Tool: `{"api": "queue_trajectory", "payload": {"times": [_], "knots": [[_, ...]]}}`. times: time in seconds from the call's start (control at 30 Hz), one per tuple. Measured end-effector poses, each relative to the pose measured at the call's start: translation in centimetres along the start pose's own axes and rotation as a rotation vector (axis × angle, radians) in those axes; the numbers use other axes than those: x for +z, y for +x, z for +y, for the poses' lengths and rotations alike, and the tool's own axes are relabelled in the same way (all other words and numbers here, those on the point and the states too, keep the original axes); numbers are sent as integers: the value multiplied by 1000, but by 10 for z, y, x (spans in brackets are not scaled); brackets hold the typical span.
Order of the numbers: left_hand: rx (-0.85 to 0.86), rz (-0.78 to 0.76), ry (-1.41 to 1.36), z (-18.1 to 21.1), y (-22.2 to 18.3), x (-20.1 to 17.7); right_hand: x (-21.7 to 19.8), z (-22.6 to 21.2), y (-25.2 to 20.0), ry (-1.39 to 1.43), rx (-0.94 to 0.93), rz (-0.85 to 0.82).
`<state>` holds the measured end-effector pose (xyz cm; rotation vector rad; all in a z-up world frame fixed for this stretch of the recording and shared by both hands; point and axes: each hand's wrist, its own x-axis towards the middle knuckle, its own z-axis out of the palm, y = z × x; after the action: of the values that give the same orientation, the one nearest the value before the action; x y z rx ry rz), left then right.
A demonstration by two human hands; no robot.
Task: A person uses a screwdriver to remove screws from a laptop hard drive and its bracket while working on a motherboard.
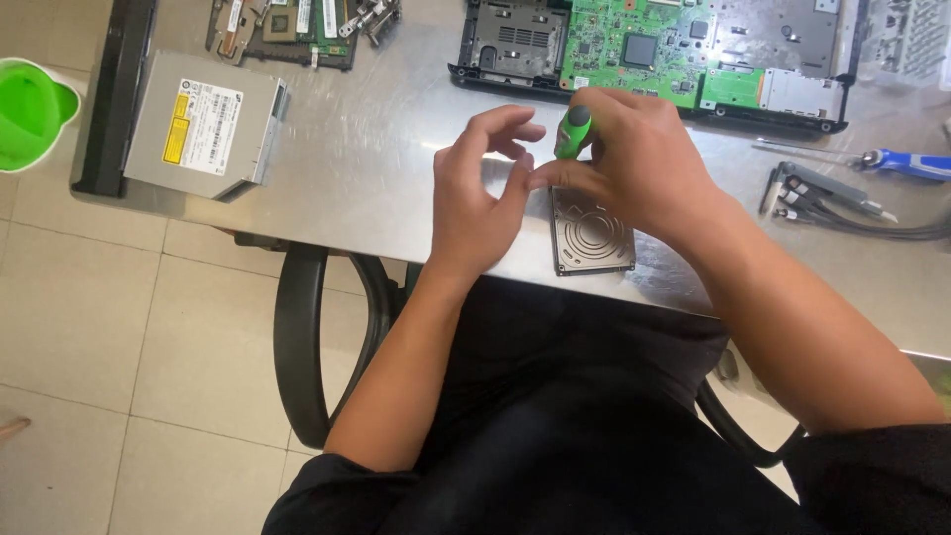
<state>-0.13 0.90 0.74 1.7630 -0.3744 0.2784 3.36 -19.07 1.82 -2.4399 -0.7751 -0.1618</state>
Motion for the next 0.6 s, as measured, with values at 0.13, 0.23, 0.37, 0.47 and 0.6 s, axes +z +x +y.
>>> {"api": "queue_trajectory", "payload": {"times": [0.13,0.23,0.37,0.47,0.6], "knots": [[-3,-61,-9,-6,-1,1,5,-1,0,9,96,62],[-7,-129,255,-15,-1,7,6,-7,0,46,37,148],[-17,-154,239,-14,0,5,6,-13,-2,97,0,221],[-1,-188,285,-20,-1,5,4,-15,-2,117,7,207],[36,-243,389,-22,1,9,5,-13,-2,88,49,164]]}}
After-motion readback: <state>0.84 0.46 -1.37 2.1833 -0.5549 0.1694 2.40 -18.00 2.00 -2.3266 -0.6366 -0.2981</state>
